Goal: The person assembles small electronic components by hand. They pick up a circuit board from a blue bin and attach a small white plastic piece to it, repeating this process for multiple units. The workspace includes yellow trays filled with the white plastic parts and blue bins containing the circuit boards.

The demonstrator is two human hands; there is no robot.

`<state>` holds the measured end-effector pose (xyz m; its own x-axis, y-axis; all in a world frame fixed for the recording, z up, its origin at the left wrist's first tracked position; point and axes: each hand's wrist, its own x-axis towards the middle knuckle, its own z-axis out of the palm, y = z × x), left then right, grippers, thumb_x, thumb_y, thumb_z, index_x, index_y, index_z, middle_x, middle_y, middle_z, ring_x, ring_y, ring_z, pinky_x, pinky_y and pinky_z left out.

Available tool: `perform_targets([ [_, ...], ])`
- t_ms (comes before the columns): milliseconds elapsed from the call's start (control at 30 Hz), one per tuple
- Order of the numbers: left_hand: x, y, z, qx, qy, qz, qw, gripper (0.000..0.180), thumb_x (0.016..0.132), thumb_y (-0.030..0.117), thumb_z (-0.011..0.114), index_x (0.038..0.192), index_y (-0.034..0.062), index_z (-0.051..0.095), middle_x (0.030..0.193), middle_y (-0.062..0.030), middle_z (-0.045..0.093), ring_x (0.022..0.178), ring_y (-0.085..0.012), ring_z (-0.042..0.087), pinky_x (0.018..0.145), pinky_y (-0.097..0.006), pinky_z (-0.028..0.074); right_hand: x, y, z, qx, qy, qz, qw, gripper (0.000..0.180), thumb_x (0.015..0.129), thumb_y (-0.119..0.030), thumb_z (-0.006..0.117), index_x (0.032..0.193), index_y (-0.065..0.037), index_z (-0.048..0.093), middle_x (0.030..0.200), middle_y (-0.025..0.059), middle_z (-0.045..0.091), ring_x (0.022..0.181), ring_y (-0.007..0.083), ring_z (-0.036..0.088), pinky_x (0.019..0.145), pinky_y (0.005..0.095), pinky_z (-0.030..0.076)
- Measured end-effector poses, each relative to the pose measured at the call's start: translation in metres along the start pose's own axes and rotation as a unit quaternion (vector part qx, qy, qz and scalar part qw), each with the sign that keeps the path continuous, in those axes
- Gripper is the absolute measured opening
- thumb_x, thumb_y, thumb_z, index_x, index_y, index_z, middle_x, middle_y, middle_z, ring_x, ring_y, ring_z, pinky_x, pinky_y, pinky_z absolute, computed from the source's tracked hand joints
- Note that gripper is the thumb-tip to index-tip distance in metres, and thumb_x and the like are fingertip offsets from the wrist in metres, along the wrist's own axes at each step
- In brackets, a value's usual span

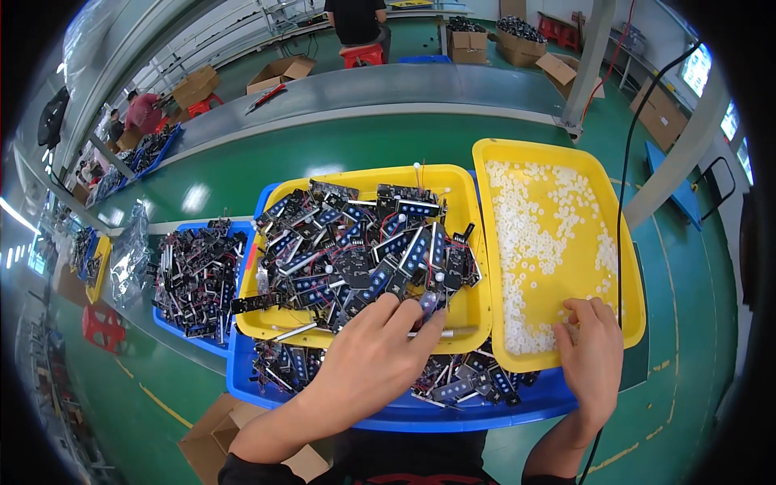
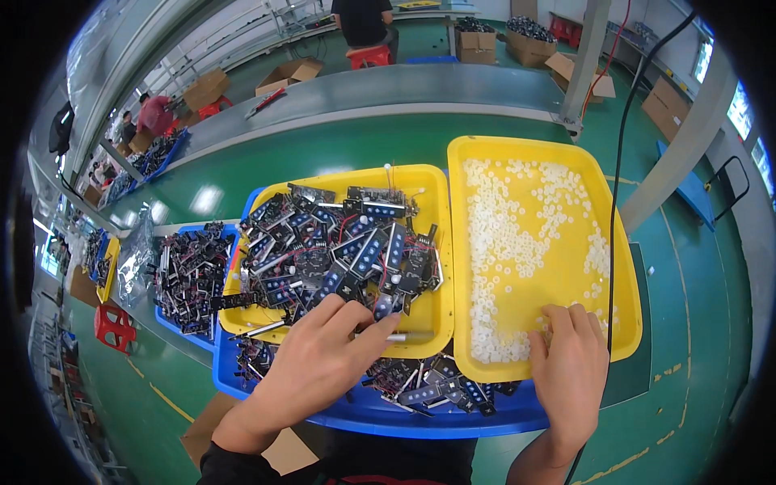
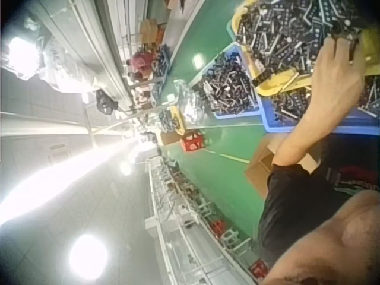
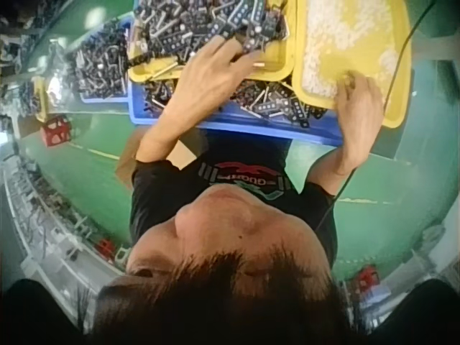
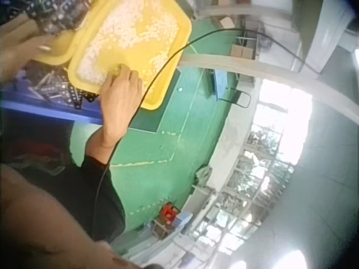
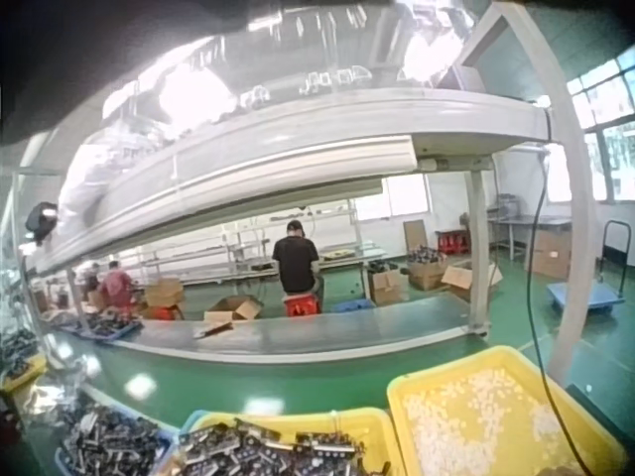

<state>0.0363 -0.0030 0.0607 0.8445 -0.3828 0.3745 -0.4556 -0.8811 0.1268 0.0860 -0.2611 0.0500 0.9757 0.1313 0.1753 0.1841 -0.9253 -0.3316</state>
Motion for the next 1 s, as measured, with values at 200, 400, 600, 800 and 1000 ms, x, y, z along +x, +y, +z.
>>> perform_targets([
  [200, -0.003, 0.007, -0.002, 0.046, -0.001, -0.034, 0.998, 0.033, 0.073, 0.011, 0.061, 0.105, 0.0049, 0.067, 0.089, -0.0060, 0.052, 0.078, -0.0194, 0.053, 0.062, -0.028, 0.046, 0.001, -0.003, 0.009, -0.054, 0.034, -0.050, 0.997, 0.026, 0.072, -0.008, 0.071, 0.095, -0.001, 0.062, 0.087, 0.0165, 0.056, 0.086, 0.0364, 0.054, 0.078, 0.0447, 0.043],
  [400, -0.031, 0.025, -0.015, -0.062, 0.127, 0.031, 0.989, 0.038, 0.074, 0.016, 0.062, 0.111, 0.0075, 0.066, 0.103, -0.0077, 0.059, 0.071, -0.0153, 0.054, 0.059, -0.025, 0.044, 0.000, 0.011, 0.011, -0.037, 0.017, -0.081, 0.996, 0.016, 0.075, 0.000, 0.064, 0.090, 0.002, 0.058, 0.081, 0.0156, 0.053, 0.079, 0.0336, 0.053, 0.072, 0.0423, 0.042],
  [600, -0.103, 0.015, 0.009, -0.126, -0.072, -0.061, 0.987, 0.024, 0.078, 0.021, 0.068, 0.098, 0.0066, 0.065, 0.088, -0.0059, 0.058, 0.072, -0.0191, 0.060, 0.061, -0.031, 0.050, 0.000, 0.001, 0.009, 0.010, -0.012, -0.100, 0.995, 0.019, 0.076, 0.003, 0.062, 0.094, 0.004, 0.056, 0.082, 0.0144, 0.049, 0.076, 0.0303, 0.051, 0.071, 0.0385, 0.042],
  [800, -0.115, 0.003, 0.010, -0.103, -0.124, -0.198, 0.967, 0.030, 0.091, 0.030, 0.060, 0.109, 0.0064, 0.062, 0.088, -0.0098, 0.059, 0.080, -0.0276, 0.060, 0.071, -0.037, 0.052, 0.006, 0.015, 0.008, 0.063, -0.048, -0.114, 0.990, 0.022, 0.075, 0.007, 0.060, 0.096, 0.003, 0.057, 0.083, 0.0138, 0.049, 0.075, 0.0280, 0.052, 0.071, 0.0361, 0.043],
  [1000, -0.113, -0.004, 0.012, -0.048, -0.102, -0.160, 0.981, 0.034, 0.088, 0.028, 0.062, 0.113, 0.0061, 0.060, 0.102, -0.0082, 0.057, 0.094, -0.0243, 0.057, 0.082, -0.035, 0.049, 0.007, 0.016, 0.017, 0.076, -0.050, -0.154, 0.984, 0.027, 0.074, 0.009, 0.061, 0.099, 0.002, 0.057, 0.087, 0.0132, 0.048, 0.079, 0.0271, 0.052, 0.073, 0.0339, 0.043],
])
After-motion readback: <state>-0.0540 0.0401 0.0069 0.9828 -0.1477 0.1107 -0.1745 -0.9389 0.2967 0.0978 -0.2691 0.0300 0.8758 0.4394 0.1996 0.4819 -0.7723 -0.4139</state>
